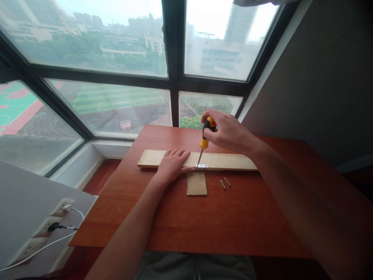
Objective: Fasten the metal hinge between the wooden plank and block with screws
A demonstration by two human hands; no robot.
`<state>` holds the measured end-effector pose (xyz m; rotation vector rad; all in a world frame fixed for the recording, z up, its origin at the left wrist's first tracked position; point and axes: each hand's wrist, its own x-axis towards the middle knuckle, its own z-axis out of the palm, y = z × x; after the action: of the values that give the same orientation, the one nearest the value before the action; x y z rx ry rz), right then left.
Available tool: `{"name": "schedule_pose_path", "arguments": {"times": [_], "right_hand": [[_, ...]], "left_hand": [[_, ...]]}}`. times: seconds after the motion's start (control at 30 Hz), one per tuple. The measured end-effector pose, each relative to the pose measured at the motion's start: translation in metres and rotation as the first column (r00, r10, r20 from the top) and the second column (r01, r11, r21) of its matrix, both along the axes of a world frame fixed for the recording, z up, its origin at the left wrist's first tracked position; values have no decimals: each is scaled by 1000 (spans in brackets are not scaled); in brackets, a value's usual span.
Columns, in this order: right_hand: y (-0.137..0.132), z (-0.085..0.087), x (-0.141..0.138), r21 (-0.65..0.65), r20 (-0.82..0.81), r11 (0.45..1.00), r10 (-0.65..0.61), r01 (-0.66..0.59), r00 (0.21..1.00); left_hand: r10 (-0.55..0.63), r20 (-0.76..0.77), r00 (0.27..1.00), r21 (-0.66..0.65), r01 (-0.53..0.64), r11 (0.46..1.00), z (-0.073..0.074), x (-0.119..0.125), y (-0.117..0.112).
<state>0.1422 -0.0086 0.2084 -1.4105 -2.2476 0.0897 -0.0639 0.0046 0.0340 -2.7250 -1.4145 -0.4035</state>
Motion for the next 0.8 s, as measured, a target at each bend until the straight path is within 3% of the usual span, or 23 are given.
{"name": "schedule_pose_path", "arguments": {"times": [0.17,0.57,0.8], "right_hand": [[3,-3,0,85,68,992,-95,89,993],[1,3,3,-18,-150,994,104,-108,983],[1,3,-4,-41,-173,997,54,-62,983]], "left_hand": [[0,-6,1000,4,0,1000,0,0,0],[12,-5,1000,-13,-12,1000,0,0,-1],[5,-7,1000,-10,-5,1000,0,0,0]]}}
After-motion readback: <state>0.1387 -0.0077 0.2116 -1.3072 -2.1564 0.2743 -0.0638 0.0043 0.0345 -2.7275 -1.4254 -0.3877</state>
